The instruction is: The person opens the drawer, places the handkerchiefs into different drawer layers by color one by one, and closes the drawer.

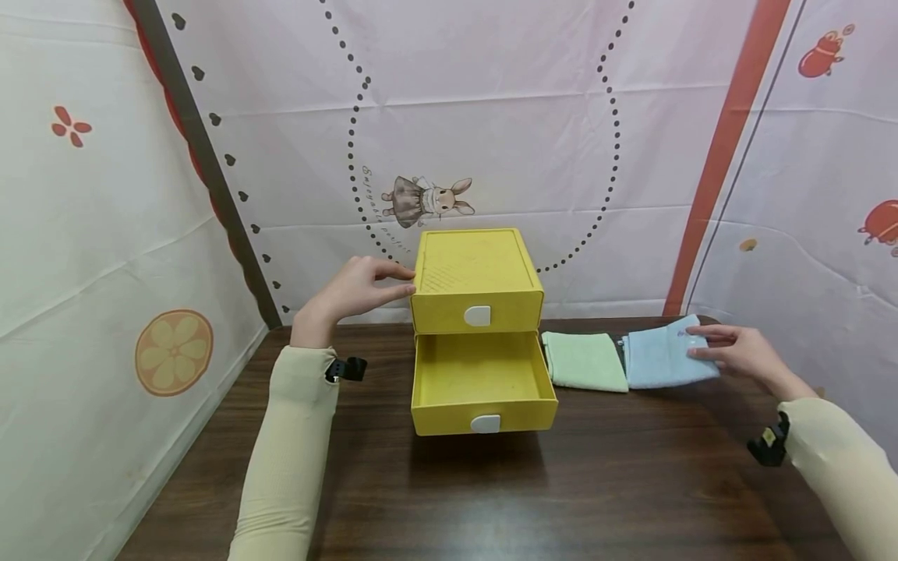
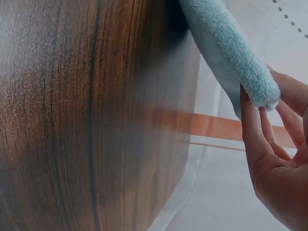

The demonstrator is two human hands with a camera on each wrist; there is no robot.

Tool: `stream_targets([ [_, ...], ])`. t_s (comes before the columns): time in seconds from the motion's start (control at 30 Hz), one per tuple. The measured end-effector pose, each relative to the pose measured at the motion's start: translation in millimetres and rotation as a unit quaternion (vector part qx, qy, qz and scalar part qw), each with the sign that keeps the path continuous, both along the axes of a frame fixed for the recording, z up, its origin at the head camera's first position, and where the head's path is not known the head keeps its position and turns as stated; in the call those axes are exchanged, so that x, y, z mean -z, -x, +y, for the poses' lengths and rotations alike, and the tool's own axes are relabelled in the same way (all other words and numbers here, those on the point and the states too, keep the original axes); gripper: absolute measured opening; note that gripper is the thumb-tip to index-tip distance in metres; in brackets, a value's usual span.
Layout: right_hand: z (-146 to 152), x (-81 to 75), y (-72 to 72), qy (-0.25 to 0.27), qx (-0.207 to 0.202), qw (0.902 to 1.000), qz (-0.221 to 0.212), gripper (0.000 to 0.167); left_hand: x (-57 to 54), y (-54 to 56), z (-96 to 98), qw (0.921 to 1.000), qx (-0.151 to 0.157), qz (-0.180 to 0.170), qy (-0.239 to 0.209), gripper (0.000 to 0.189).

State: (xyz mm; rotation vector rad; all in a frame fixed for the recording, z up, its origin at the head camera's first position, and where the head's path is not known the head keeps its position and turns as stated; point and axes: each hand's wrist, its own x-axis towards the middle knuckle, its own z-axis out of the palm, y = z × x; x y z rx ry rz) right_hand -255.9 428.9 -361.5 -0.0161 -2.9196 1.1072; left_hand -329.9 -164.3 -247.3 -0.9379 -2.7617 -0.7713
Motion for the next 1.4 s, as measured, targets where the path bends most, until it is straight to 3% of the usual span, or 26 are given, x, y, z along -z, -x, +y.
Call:
stream_targets([
  [0.53,-11,-18.6,-17.7,0.014,-0.007,0.9996,0.022,0.066,-1.2,-1.8,-0.1,1.0000,0.004,0.003,-0.001,0.041],
  [0.83,-17,-27.7,-27.9,-0.017,-0.007,0.9980,0.060,0.059,-0.4,-1.7,0.0,0.9999,-0.007,0.008,-0.005,0.038],
  [1.4,-47,-54.9,-49.2,0.022,-0.025,0.9965,0.077,0.053,-1.3,-1.2,-0.6,1.0000,0.002,-0.003,0.002,0.043],
])
